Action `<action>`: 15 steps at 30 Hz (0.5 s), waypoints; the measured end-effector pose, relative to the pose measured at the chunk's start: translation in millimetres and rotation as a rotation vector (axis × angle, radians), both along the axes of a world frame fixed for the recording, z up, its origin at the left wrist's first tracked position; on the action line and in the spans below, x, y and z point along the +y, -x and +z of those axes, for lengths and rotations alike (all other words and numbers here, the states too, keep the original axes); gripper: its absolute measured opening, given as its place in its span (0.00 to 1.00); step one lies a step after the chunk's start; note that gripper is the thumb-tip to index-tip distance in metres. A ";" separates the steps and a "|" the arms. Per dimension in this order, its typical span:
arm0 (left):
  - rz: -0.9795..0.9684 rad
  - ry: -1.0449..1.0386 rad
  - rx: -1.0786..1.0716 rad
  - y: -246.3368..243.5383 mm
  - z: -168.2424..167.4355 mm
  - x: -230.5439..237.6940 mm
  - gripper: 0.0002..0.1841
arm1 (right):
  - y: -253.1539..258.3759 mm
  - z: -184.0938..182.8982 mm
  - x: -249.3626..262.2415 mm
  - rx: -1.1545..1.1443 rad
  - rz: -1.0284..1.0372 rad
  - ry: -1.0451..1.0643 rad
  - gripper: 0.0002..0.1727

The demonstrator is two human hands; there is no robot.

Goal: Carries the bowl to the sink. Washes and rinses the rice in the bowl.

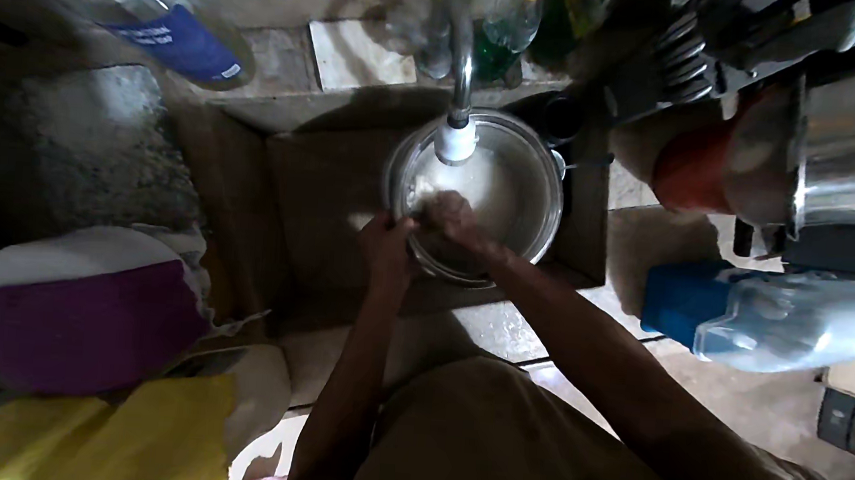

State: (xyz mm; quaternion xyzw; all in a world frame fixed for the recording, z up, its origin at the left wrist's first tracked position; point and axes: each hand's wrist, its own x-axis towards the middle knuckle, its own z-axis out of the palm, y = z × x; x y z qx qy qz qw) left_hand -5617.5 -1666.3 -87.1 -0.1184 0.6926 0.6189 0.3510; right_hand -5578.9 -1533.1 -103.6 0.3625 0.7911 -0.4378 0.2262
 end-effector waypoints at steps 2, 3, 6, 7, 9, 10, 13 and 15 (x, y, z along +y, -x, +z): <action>0.005 0.009 -0.033 1.3 0.5 -1.4 0.09 | -2.5 11.6 11.2 -0.063 0.064 -0.146 0.23; 0.010 0.015 -0.049 2.7 1.3 -2.9 0.09 | -5.6 17.2 17.7 -0.040 0.123 -0.219 0.24; 0.000 0.006 -0.073 4.5 0.9 -4.8 0.11 | -7.5 23.3 35.9 0.065 0.130 -0.379 0.34; -0.007 0.011 -0.074 4.1 0.7 -3.7 0.12 | -4.3 21.3 38.9 0.072 0.080 -0.363 0.39; -0.011 0.031 -0.069 4.0 1.9 0.4 0.12 | -0.7 9.3 34.6 0.140 0.017 -0.238 0.37; -0.009 0.038 -0.070 4.3 3.5 3.0 0.12 | -2.8 -0.6 29.1 0.198 0.071 -0.176 0.30; -0.001 0.024 -0.087 9.7 9.2 4.2 0.12 | -10.9 -16.7 17.7 0.385 0.423 -0.084 0.22; 0.000 0.032 -0.089 13.9 11.2 2.2 0.11 | -12.4 -9.6 15.4 0.357 0.681 -0.173 0.16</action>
